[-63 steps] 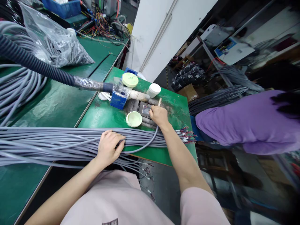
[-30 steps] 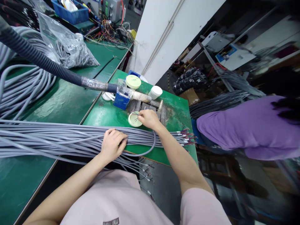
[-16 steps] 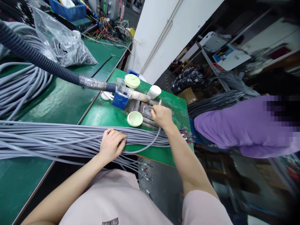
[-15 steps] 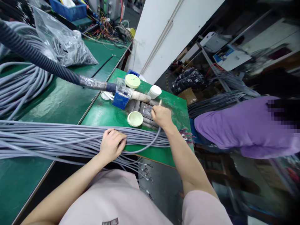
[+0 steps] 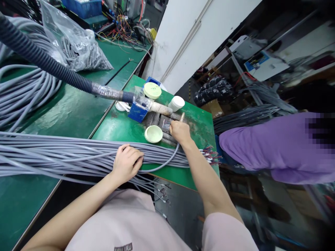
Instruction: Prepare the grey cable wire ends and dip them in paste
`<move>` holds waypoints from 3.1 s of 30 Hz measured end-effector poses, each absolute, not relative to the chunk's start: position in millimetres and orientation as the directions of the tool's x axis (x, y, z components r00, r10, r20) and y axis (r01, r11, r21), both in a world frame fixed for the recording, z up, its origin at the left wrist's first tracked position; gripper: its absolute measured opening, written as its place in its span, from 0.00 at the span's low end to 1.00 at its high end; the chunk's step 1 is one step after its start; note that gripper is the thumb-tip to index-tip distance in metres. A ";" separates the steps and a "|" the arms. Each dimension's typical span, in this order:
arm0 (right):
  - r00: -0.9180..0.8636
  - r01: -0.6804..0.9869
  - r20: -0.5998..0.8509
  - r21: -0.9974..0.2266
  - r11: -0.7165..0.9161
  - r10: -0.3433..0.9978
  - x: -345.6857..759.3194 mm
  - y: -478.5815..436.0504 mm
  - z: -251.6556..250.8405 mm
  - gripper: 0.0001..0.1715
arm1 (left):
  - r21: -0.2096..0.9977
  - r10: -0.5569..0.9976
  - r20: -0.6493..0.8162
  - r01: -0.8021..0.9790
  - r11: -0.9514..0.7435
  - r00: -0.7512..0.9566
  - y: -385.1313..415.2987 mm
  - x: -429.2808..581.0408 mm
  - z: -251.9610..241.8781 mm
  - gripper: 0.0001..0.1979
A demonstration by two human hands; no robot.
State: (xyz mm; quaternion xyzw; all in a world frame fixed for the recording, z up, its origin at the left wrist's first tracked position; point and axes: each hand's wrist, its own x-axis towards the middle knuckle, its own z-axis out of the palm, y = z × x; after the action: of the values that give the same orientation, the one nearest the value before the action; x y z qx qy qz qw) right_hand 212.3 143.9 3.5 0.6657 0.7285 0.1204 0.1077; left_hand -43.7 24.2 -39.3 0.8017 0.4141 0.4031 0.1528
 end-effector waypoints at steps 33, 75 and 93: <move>0.180 0.487 0.128 -0.873 0.024 0.975 214.7 68.4 45.7 0.11 | 0.534 0.782 0.527 0.586 -0.610 0.333 23.9 -40.5 -37.4 0.05; 0.243 0.673 0.104 -0.734 -0.090 0.964 238.5 102.3 -0.3 0.12 | 0.512 0.780 0.501 0.599 -0.616 0.374 25.2 -38.9 -36.3 0.06; 0.134 0.989 0.026 0.058 -0.135 0.991 232.8 126.2 -0.7 0.14 | 0.501 0.770 0.508 0.595 -0.629 0.386 26.1 -38.6 -36.3 0.05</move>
State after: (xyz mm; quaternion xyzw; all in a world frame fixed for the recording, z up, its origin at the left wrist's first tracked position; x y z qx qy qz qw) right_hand 232.8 126.2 -0.7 0.7528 0.6575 0.0286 0.0133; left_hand -38.6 26.1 -36.3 0.8241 0.4141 0.3679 0.1189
